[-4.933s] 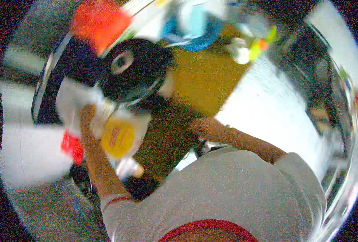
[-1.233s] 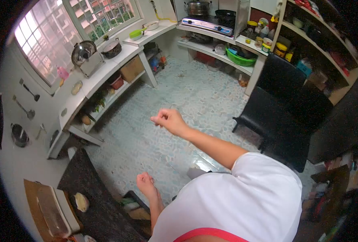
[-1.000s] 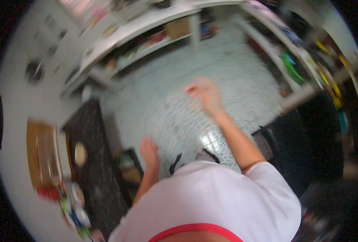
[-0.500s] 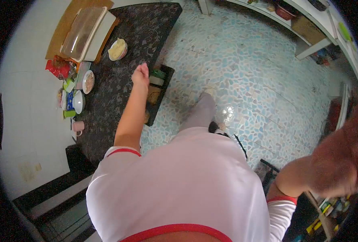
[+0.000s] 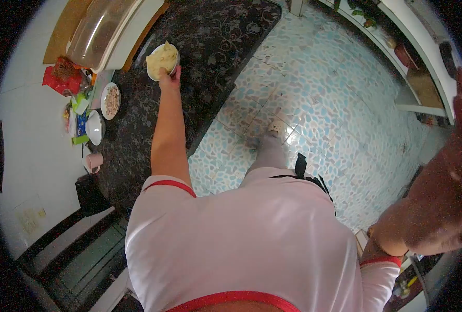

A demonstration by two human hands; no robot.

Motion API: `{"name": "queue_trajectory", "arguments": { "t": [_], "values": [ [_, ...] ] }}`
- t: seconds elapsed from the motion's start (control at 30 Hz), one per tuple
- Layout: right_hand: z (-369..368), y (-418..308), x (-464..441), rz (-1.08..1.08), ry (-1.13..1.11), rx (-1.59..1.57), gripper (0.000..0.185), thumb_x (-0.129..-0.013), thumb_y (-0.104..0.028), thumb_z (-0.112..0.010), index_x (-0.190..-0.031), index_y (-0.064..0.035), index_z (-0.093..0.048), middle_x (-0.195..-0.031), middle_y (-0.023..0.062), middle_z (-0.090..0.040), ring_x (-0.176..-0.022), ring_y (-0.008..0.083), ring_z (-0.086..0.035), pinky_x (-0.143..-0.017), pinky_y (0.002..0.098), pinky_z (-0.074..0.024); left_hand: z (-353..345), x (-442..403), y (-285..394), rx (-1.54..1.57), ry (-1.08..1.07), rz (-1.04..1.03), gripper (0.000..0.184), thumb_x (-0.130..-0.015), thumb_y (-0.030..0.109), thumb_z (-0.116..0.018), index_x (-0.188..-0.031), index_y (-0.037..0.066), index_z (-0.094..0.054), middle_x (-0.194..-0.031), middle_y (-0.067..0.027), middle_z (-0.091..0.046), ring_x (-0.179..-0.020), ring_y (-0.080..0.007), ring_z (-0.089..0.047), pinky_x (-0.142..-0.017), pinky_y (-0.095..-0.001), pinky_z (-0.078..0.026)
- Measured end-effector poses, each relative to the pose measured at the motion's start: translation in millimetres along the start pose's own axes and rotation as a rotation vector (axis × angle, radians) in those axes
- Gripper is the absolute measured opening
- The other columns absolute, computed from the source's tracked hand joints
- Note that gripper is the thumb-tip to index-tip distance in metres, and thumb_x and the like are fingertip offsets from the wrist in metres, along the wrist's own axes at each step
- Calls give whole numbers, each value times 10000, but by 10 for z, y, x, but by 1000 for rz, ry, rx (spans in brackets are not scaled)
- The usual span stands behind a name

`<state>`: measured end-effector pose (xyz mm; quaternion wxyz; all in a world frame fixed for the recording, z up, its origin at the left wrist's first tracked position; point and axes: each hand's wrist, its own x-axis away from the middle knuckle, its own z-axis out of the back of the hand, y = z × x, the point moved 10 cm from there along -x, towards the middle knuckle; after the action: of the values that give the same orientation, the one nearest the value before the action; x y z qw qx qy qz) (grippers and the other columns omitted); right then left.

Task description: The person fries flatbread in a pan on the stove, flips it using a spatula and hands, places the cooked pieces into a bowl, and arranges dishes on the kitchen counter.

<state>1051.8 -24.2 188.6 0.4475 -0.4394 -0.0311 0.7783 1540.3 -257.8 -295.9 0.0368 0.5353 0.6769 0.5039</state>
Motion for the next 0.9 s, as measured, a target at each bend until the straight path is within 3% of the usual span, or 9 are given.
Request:
{"name": "queue_trajectory", "arguments": {
  "t": [0.13, 0.17, 0.27, 0.3, 0.4, 0.5, 0.6, 0.73, 0.9],
  "values": [
    [-470, 95, -310, 8, 33, -266, 163, -759, -51, -476, -813, 86, -545, -822, 196, -592, -846, 268, -573, -841, 339, -431, 87, -135, 30, -33, -35, 12, 362, -873, 162, -407, -1204, 49, -319, -1132, -165, -428, -951, -315, -505, -744, -403, -515],
    [-476, 197, -271, -35, 2, -100, 156, -754, -57, -489, -802, 79, -550, -822, 194, -593, -853, 270, -571, -851, 347, -424, 74, -108, 51, -52, -65, 8, 350, -872, 144, -402, -1194, 29, -328, -1134, -176, -428, -956, -333, -502, -728, -398, -526],
    [-549, 263, -240, -133, -57, -5, 172, -792, -93, -470, -889, 29, -543, -926, 189, -571, -934, 289, -535, -881, 405, -378, -52, -71, 65, -77, -134, 16, 344, -870, 119, -398, -1185, 0, -328, -1140, -202, -421, -965, -359, -495, -724, -402, -533],
    [-562, 290, -156, -140, -9, -122, 137, -799, -45, -452, -895, 17, -526, -925, 187, -560, -963, 310, -515, -898, 453, -344, -18, -38, 89, -76, -141, 15, 347, -869, 116, -399, -1186, -4, -324, -1141, -209, -418, -968, -363, -492, -730, -407, -531],
    [-459, 561, 41, -206, 17, -222, 119, -807, -9, -448, -905, 11, -512, -976, 192, -539, -1029, 314, -473, -906, 445, -329, 39, -83, 64, 9, -149, -3, 360, -866, 110, -403, -1190, -18, -312, -1135, -220, -416, -979, -374, -482, -737, -412, -528],
    [-389, 758, 240, -310, 87, -228, 117, -810, -7, -454, -899, 24, -523, -998, 188, -537, -1014, 282, -486, -871, 366, -367, 184, -70, 36, 96, 3, 68, 333, -862, 44, -383, -1188, 104, -350, -1130, -152, -440, -969, -322, -499, -751, -483, -491],
    [-318, 1020, 544, -484, 146, -158, 116, -811, -6, -462, -897, 23, -534, -998, 182, -540, -984, 255, -503, -850, 336, -382, 311, -300, 51, 169, 10, 65, 327, -862, 46, -385, -1182, 108, -358, -1120, -147, -446, -956, -316, -504, -746, -480, -493],
    [-373, 1140, 743, -597, 132, -96, 109, -807, -6, -484, -896, 12, -543, -990, 146, -547, -971, 212, -504, -838, 298, -385, 408, -542, 321, 275, 157, -44, 310, -862, 60, -388, -1171, 81, -367, -1085, -136, -467, -898, -292, -521, -743, -451, -499],
    [-489, 1253, 823, -690, 151, -135, 82, -799, -13, -503, -865, 3, -550, -964, 117, -549, -946, 197, -508, -854, 303, -375, 665, -1091, 756, 282, 127, -212, 248, -825, 34, -446, -1070, -2, -445, -963, -160, -518, -850, -264, -534, -701, -361, -528]
  ]
}}
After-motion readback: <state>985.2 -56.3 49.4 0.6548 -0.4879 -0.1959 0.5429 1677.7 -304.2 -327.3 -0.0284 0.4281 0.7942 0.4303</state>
